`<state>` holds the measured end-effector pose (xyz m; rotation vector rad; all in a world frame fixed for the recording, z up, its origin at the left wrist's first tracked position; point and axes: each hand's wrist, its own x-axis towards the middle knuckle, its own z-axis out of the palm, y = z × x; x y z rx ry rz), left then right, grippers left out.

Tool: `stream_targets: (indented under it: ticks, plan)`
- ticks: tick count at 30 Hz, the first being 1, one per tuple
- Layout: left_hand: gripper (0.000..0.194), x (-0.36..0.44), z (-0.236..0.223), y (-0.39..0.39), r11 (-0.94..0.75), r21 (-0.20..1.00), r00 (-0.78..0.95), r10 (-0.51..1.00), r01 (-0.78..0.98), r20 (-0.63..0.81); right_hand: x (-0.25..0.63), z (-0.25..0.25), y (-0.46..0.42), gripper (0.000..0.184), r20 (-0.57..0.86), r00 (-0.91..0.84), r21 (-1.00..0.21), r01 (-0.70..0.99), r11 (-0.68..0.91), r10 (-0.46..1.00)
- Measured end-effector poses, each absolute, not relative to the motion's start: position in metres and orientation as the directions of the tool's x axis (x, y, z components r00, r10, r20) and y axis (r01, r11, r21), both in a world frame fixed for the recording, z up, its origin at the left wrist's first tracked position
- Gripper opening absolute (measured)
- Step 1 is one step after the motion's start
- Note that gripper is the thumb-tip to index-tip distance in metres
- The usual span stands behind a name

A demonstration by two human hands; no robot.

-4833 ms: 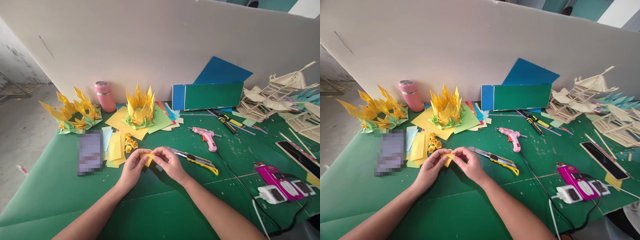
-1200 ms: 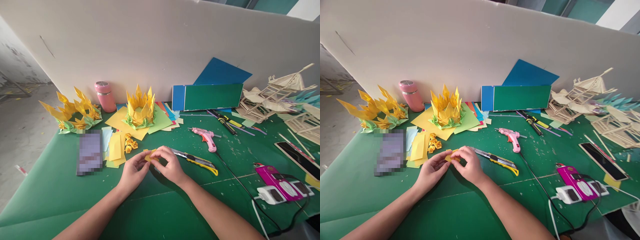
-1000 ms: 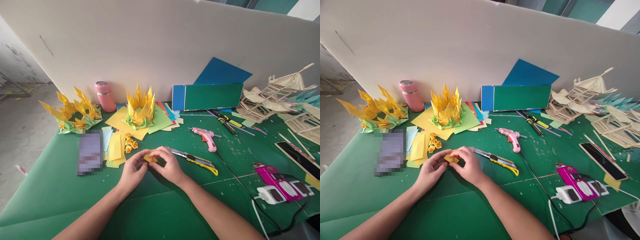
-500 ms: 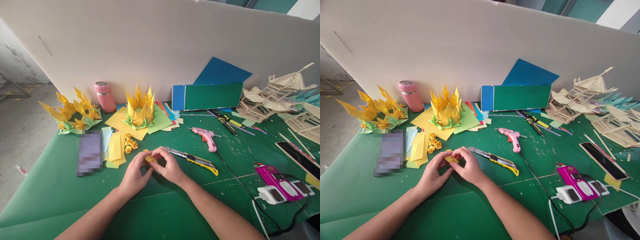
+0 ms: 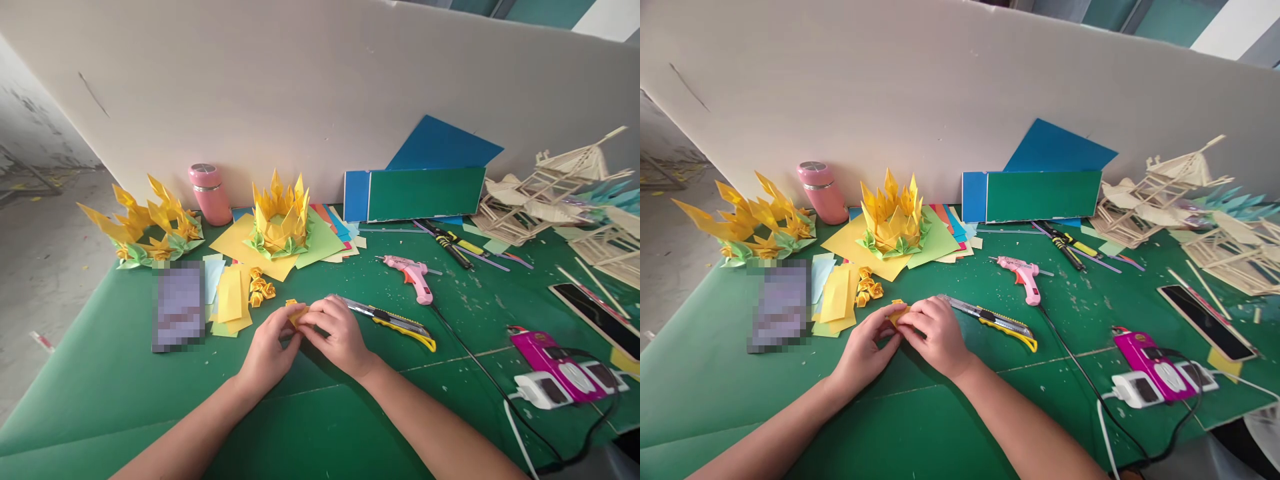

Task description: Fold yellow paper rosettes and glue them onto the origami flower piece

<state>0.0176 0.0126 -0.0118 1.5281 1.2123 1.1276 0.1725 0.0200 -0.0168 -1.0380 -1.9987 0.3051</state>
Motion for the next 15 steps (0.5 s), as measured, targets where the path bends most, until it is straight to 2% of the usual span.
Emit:
stream_targets:
  ticks: [6,15]
  plan:
    - [0.029,0.0187,-0.0120,0.0127,-0.160,0.969,0.131,0.982,0.191,0.136,0.1727,-0.0161,0.0199,0.019,0.574,-0.329,-0.475,0.613,0.632,0.750]
    - [0.036,0.0165,-0.0174,0.0133,-0.072,0.982,0.131,0.990,0.175,0.050,0.1750,-0.0171,0.0216,0.012,0.562,-0.340,-0.526,0.556,0.644,0.754]
